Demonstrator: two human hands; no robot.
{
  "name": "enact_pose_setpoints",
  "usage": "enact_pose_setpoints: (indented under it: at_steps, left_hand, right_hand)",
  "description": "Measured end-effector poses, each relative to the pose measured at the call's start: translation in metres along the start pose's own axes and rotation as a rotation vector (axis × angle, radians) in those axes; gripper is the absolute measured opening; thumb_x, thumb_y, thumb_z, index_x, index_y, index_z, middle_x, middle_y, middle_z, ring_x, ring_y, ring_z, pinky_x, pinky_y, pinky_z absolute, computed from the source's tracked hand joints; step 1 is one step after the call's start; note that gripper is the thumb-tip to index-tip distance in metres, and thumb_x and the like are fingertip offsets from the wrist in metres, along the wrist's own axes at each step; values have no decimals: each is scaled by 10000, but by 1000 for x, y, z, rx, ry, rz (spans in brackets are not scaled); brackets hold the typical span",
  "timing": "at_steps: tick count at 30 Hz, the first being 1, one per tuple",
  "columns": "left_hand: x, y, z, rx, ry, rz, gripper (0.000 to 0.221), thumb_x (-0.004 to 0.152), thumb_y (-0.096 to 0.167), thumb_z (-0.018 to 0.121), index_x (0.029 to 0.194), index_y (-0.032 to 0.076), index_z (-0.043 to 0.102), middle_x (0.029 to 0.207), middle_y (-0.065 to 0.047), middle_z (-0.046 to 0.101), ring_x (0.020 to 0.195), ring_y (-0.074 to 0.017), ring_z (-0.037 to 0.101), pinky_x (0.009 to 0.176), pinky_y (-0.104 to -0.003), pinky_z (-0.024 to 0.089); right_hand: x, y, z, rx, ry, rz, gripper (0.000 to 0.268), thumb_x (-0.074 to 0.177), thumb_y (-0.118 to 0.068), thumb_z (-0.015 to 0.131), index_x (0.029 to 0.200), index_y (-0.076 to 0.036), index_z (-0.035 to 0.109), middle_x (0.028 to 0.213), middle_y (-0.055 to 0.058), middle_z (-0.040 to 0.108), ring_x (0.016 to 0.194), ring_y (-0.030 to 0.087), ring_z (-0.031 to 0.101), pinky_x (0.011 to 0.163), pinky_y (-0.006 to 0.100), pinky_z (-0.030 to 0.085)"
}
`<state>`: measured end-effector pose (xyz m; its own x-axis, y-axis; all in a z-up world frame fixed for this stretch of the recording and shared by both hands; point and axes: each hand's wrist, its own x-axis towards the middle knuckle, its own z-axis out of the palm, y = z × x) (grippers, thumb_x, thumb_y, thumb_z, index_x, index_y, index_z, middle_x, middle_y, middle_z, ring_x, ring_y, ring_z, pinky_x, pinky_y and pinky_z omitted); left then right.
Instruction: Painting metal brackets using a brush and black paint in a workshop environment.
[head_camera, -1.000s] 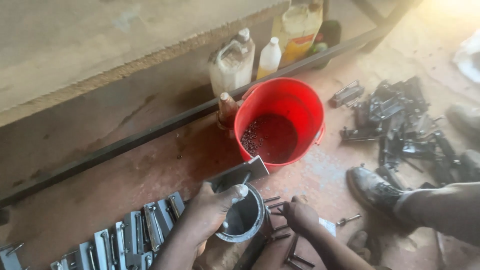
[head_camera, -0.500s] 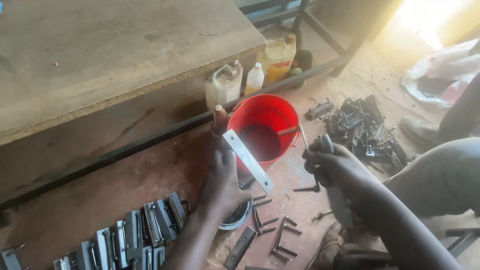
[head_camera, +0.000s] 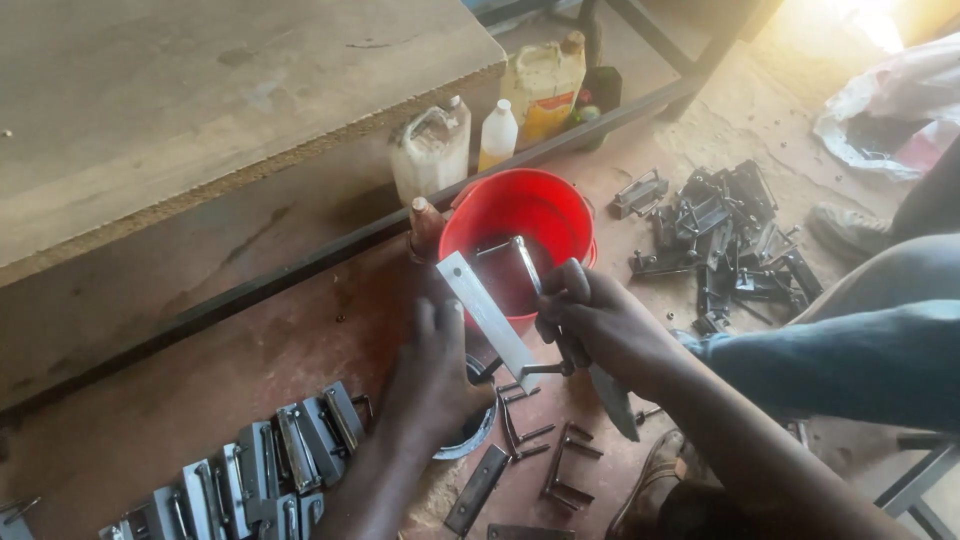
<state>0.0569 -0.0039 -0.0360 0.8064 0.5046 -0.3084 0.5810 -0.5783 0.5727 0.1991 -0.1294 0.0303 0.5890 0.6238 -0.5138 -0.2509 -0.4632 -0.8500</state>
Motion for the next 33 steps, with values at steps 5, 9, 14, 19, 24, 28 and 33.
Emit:
enact_pose_setpoints:
  at_steps: [5, 9, 14, 19, 24, 28, 33]
  left_hand:
    - [-3, -7, 6, 64, 25, 39, 898, 693, 257, 932, 1378, 115, 368, 1398, -190, 396, 991, -445, 667, 662, -514, 613]
    - [-7, -2, 0, 105, 24, 61, 1103, 703, 257, 961, 1523, 52, 253, 1433, -235, 381, 962, -424, 685, 672, -484, 623]
    - [-6, -3, -1, 84, 10, 56, 1022, 683, 369, 1013, 1410, 96, 348, 1371, -218, 396, 956, -522, 661, 687, -601, 558]
    - [-7, -2, 3, 88, 36, 91, 949, 650, 250, 951, 1381, 128, 359, 1335, -184, 387, 914, -553, 633, 661, -622, 544]
    - [-10, 1, 6, -2, 86, 153, 799, 597, 150, 866, 1268, 84, 438, 1267, -179, 430, 852, -577, 628, 582, -613, 506]
    - [-11, 0, 9, -27, 111, 189, 830, 597, 192, 903, 1287, 71, 459, 1208, -153, 449, 835, -469, 641, 601, -565, 518]
    - [-10, -6, 18, -45, 145, 268, 794, 596, 178, 895, 1247, 58, 458, 1278, -188, 442, 845, -489, 650, 588, -571, 541]
  right_hand:
    - [1, 10, 4, -58, 1, -21, 105, 994, -74, 590, 917, -3, 595, 745, 128, 583, 536, 212, 484, 458, 333, 416]
    - [1, 13, 6, -154, -52, -63, 133, 1016, -113, 592, 908, -43, 554, 746, 113, 595, 561, 202, 515, 480, 322, 435]
    - [-2, 9, 12, -220, -37, -26, 123, 1003, -155, 564, 932, -56, 587, 786, 99, 637, 609, 194, 537, 527, 328, 464]
    - [2, 11, 17, -550, 84, -98, 130, 926, -262, 654, 954, -144, 702, 872, 29, 669, 716, 176, 599, 652, 317, 496]
    - [7, 20, 15, -675, 125, -174, 267, 851, -385, 794, 978, -184, 672, 942, -2, 666, 853, 153, 588, 742, 319, 445]
    - [11, 20, 9, -616, 23, -129, 476, 795, -326, 820, 1226, -211, 654, 1176, -60, 759, 1056, 104, 685, 901, 291, 501]
    - [5, 4, 7, -563, -125, -1, 364, 833, -314, 778, 1179, -201, 794, 923, -53, 788, 809, 74, 675, 748, 252, 525]
